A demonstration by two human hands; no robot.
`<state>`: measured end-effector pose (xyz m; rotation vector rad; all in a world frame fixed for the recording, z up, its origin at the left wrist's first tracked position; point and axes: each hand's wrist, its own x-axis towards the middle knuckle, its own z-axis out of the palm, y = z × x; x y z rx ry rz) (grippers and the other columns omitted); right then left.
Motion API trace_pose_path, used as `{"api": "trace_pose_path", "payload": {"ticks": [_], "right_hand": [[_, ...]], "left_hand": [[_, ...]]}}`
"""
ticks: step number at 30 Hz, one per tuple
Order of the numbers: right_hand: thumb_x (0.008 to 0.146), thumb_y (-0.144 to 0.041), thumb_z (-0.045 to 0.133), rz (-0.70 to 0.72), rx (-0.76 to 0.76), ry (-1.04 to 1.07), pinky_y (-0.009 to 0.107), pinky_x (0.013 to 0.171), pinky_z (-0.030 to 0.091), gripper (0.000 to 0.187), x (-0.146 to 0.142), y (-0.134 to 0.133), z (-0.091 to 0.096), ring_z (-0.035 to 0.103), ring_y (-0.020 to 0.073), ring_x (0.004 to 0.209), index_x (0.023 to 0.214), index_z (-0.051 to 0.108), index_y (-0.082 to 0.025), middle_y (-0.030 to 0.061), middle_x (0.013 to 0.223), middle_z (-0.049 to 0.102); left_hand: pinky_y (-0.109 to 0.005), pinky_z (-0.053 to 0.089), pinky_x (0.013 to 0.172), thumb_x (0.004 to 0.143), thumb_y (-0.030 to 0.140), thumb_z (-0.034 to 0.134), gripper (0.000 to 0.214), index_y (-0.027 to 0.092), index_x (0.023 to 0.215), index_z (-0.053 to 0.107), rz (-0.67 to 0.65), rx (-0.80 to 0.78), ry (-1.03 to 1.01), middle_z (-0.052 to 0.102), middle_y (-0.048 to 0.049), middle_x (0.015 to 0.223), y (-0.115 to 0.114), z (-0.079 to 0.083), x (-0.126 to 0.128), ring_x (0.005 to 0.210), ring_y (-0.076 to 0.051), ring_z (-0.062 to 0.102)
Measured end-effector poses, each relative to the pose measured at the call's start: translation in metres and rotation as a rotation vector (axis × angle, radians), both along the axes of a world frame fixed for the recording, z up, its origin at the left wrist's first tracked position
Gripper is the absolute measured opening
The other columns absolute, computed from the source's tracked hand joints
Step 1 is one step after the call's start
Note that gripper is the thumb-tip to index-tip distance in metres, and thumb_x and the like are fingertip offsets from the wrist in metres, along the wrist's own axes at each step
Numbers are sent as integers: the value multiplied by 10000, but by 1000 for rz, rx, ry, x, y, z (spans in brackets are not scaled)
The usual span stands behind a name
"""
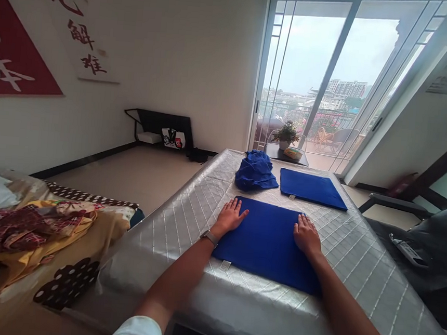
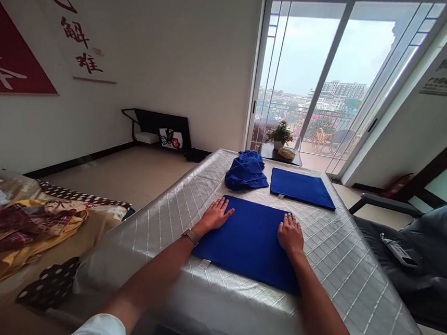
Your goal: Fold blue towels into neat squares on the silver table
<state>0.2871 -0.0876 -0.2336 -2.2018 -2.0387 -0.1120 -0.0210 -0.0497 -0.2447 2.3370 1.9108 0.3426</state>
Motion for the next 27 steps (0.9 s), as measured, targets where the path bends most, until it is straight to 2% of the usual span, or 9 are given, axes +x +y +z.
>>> {"api": "trace_pose_path", "payload": {"ticks": [5,9,12,14,18,20,23,25,27], "right_hand": [[1009,-320,208,103,45,-33,395,1224,145,607,-6,-29,-1,218,225,1504,1528,350,-39,128,1608,309],[1016,-413,205,52,-37,11,398,1223,168,657,-10,-49,-11,225,230,1502,1551,294,-41,123,1623,265],[1015,-416,205,21,-63,29,401,1226,152,663,-11,-53,-15,203,226,1509,1558,271,-41,129,1630,237],[1014,-413,212,19,-69,42,402,1225,152,661,-11,-52,-15,193,228,1511,1558,271,-41,133,1630,233],[1017,-396,222,32,-56,54,402,1222,156,655,-11,-52,-14,202,240,1508,1554,271,-24,150,1626,245],[1015,-352,226,46,-44,39,392,1218,161,632,-9,-53,-15,206,241,1507,1550,277,-18,156,1625,250],[1011,-296,218,59,-32,6,363,1210,179,609,-7,-56,-15,223,240,1502,1536,303,0,168,1616,272],[1013,-306,210,51,-24,-3,361,1206,189,614,-6,-57,-14,241,246,1496,1528,315,13,180,1605,291],[1015,-323,200,35,-19,8,371,1207,190,624,-7,-57,-13,251,250,1493,1530,311,13,178,1602,297]], "left_hand": [[-437,175,1229,1019,615,140,786,59,1548,309,-27,11,1,239,-189,1622,-2,2,-1,1507,-281,219],[-455,216,1217,1019,614,162,770,73,1538,340,0,42,-8,280,-194,1607,-2,5,-4,1491,-297,267],[-474,231,1212,1028,585,181,723,95,1519,386,19,160,-17,318,-178,1598,-8,12,5,1487,-308,277],[-454,243,1211,1035,565,185,698,100,1499,422,-58,234,-21,330,-169,1596,-18,16,23,1486,-298,283],[-409,234,1216,1025,605,222,710,116,1495,432,-478,222,35,356,-160,1587,-52,16,85,1484,-267,292],[-401,210,1223,1028,609,200,716,121,1511,403,-621,174,61,355,-145,1590,-67,13,117,1492,-248,273],[-388,176,1231,1044,571,124,712,106,1533,352,-646,108,59,320,-130,1607,-80,10,143,1505,-220,237],[-390,150,1235,1040,581,99,720,125,1554,311,-634,74,48,281,-111,1623,-83,11,140,1515,-211,201],[-393,125,1239,1030,607,99,721,166,1575,265,-630,42,39,235,-83,1639,-86,12,123,1524,-203,162]]}}
